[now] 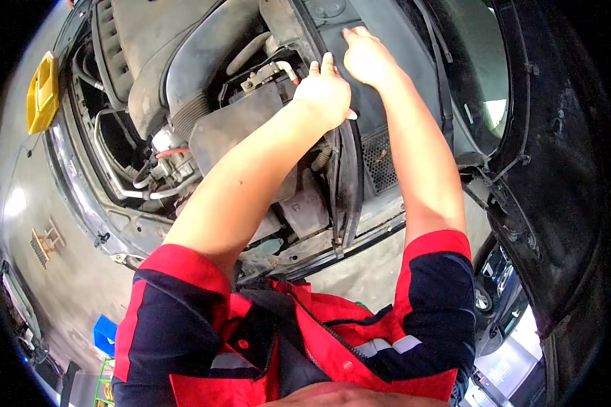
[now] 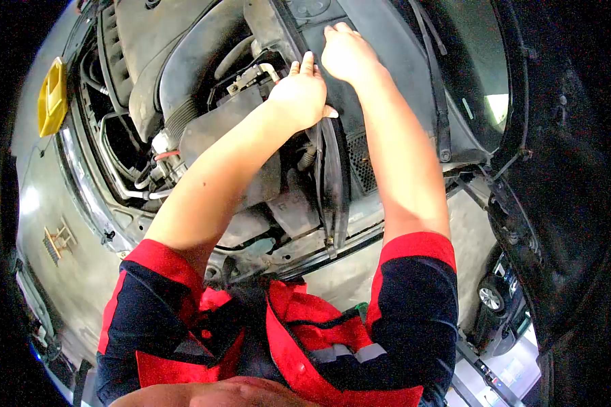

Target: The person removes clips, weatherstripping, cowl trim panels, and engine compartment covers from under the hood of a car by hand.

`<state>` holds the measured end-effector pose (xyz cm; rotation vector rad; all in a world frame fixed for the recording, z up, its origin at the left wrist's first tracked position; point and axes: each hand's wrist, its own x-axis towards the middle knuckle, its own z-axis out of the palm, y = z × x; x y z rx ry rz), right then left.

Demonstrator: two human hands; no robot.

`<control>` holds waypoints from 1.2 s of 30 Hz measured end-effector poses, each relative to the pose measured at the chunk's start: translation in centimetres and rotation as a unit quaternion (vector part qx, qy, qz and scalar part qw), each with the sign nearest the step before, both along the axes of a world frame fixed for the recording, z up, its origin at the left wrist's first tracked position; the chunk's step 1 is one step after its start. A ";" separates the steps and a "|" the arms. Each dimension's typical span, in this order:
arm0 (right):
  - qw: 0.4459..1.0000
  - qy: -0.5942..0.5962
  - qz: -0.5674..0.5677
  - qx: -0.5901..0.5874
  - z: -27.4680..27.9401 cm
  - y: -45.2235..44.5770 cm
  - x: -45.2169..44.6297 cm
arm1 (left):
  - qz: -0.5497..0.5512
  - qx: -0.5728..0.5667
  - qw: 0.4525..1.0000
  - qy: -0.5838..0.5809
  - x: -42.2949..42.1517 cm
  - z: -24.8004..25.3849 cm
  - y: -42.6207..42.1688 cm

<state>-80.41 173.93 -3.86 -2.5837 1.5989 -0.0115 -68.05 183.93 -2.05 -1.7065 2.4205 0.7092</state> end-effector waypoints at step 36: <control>0.973 0.052 -0.214 0.071 -1.4 30.2 -0.8 | -0.129 -0.147 0.980 -0.044 2.8 -0.7 0.2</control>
